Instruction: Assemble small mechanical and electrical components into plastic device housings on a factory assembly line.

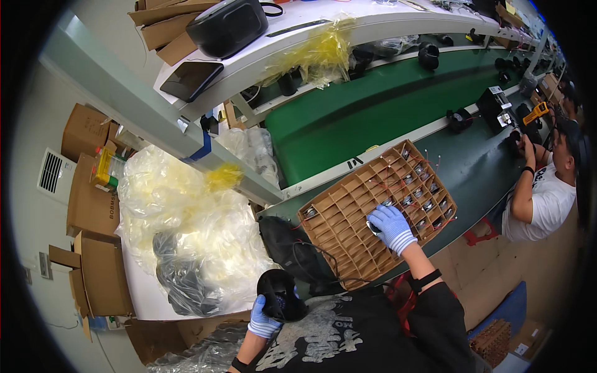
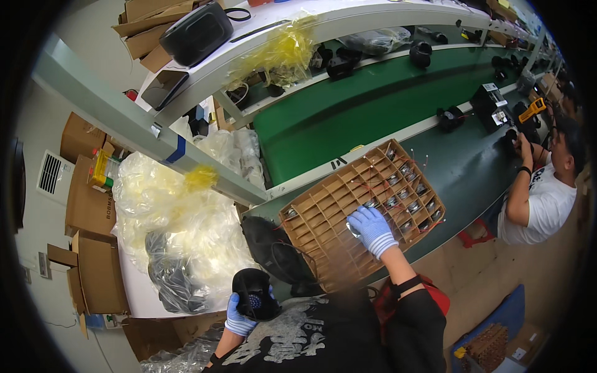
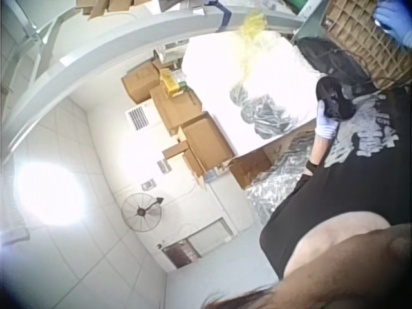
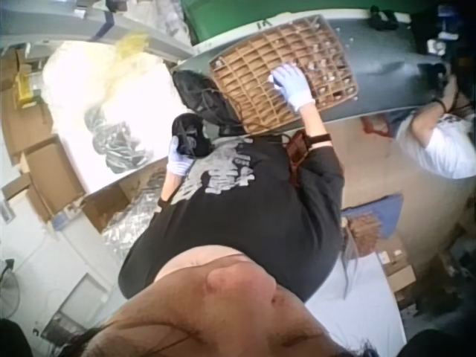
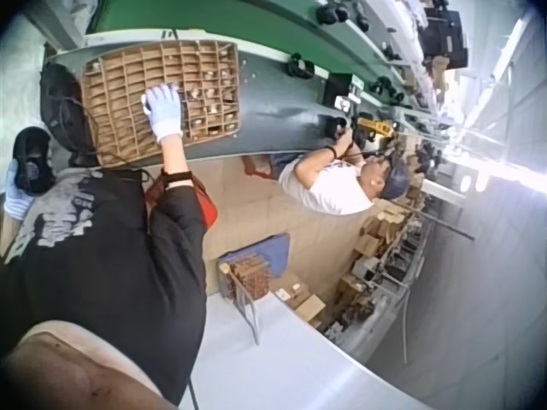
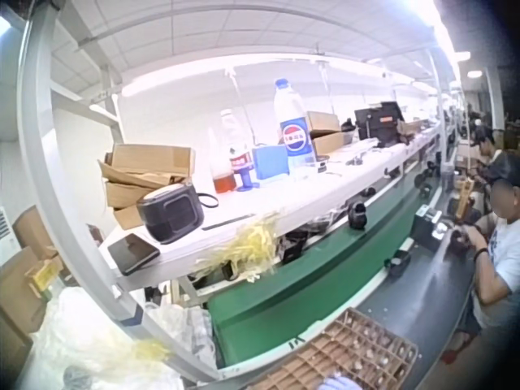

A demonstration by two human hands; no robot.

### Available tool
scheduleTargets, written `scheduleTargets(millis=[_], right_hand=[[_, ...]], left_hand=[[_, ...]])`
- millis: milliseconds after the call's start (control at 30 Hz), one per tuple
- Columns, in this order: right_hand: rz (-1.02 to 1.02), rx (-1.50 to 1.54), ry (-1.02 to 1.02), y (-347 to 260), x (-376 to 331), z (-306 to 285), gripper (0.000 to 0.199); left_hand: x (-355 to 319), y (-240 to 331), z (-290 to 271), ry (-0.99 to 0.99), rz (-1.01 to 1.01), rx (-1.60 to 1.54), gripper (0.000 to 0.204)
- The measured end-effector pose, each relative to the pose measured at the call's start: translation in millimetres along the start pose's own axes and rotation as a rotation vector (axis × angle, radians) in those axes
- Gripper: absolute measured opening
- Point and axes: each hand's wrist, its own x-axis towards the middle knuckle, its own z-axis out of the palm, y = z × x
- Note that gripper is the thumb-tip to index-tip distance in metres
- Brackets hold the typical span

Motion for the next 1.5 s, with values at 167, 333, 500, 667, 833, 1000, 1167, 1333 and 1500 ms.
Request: scheduleTargets(millis=[167, 333, 500, 667, 833, 1000, 1167, 1333, 1500], right_hand=[[0.137, 0.219, -0.028, 0.3, 3.0, -44.2, 0.046], [0.432, -0.044, -0.308, 14.9, 10.7, -81.2, 0.041], [0.587, -0.016, -0.507, 33.4, 32.5, -65.5, 0.042], [0.582, -0.079, -0.760, 30.9, 65.8, -61.7, 0.039], [0.409, -0.221, -0.862, 44.9, 68.0, -38.8, 0.038], [0.350, -0.301, -1.007, 53.9, 81.2, -29.5, 0.038], [0.257, -0.346, -1.114, 60.7, 99.5, -18.5, 0.041], [0.223, -0.353, -1.258, 62.5, 110.6, -22.9, 0.054], [0.134, -0.357, -1.384, 64.9, 114.0, -26.3, 0.051]], left_hand=[[1.4, -4.4, -8.2, 0.038, 0.045, 0.017, 0.086], [2.9, -10.0, -8.0, 0.040, 0.052, -0.050, 0.085], [1.9, -8.2, -8.1, 0.018, 0.012, -0.099, 0.083], [-1.2, -7.7, -7.6, -0.014, 0.058, -0.073, 0.080], [-4.6, -6.9, -9.1, -0.011, 0.098, -0.095, 0.080], [-3.9, -5.6, -14.5, -0.031, 0.087, -0.151, 0.080], [-2.8, -9.4, -28.9, 0.052, 0.069, -0.159, 0.080], [-3.4, -5.7, -25.8, 0.031, 0.079, -0.158, 0.080], [-4.3, -0.3, -22.1, 0.025, 0.050, -0.202, 0.079]])
